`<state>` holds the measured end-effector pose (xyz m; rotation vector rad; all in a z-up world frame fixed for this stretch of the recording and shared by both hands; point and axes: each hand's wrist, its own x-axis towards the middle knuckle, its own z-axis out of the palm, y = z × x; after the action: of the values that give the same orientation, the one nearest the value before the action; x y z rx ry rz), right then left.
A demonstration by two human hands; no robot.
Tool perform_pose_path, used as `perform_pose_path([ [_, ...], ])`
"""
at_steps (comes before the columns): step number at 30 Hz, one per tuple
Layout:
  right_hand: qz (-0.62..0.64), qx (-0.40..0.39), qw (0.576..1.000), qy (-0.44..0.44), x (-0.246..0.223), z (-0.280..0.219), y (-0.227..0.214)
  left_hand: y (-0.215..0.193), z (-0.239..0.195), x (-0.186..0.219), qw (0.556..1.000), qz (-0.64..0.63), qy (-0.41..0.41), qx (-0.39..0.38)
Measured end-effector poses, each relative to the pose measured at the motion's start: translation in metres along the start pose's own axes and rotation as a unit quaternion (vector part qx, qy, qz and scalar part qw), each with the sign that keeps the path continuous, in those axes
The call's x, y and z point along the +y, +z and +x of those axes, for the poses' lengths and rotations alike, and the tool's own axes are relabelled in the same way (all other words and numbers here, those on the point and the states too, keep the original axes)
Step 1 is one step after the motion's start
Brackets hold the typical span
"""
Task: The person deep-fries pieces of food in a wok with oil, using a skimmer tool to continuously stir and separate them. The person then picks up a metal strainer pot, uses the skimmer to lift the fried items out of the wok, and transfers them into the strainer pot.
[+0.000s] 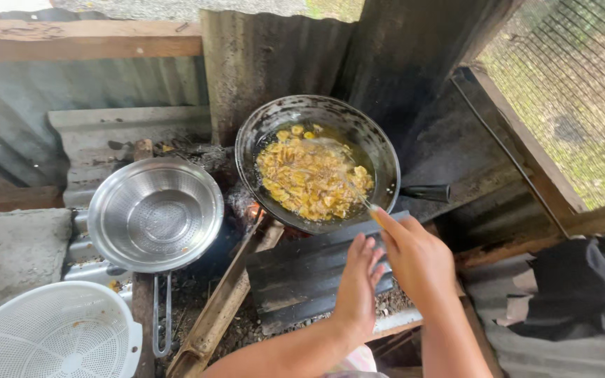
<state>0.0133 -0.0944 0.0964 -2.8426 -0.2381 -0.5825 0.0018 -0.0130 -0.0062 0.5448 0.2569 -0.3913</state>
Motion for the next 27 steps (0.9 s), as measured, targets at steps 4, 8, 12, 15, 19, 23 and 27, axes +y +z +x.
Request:
perform_pose_path([
  [4,-0.031,-0.057,0.998,-0.018,-0.013,0.030,0.030,0.003,0.006,0.009,0.994,-0.063,0.068,-0.057],
  [8,-0.015,-0.010,0.994,-0.109,0.010,0.026,0.031,-0.002,0.007,0.010,0.999,-0.011,0.047,-0.025],
  [12,-0.067,-0.053,0.996,0.003,0.034,0.006,-0.012,-0.005,0.000,-0.001,1.000,-0.002,0.012,-0.020],
  [15,-0.072,-0.061,0.993,0.067,0.040,-0.021,-0.050,-0.004,-0.014,-0.008,0.998,0.041,-0.032,-0.022],
  [19,-0.089,-0.091,0.988,0.086,0.037,-0.032,-0.041,0.002,-0.021,-0.013,0.992,0.057,-0.109,-0.032],
  [23,-0.082,-0.094,0.987,0.098,0.026,-0.022,-0.005,0.006,-0.019,-0.016,0.993,0.055,-0.099,-0.012],
  [27,0.005,-0.050,0.993,0.107,0.024,-0.046,-0.031,0.006,-0.019,-0.012,0.996,0.033,-0.081,-0.020],
])
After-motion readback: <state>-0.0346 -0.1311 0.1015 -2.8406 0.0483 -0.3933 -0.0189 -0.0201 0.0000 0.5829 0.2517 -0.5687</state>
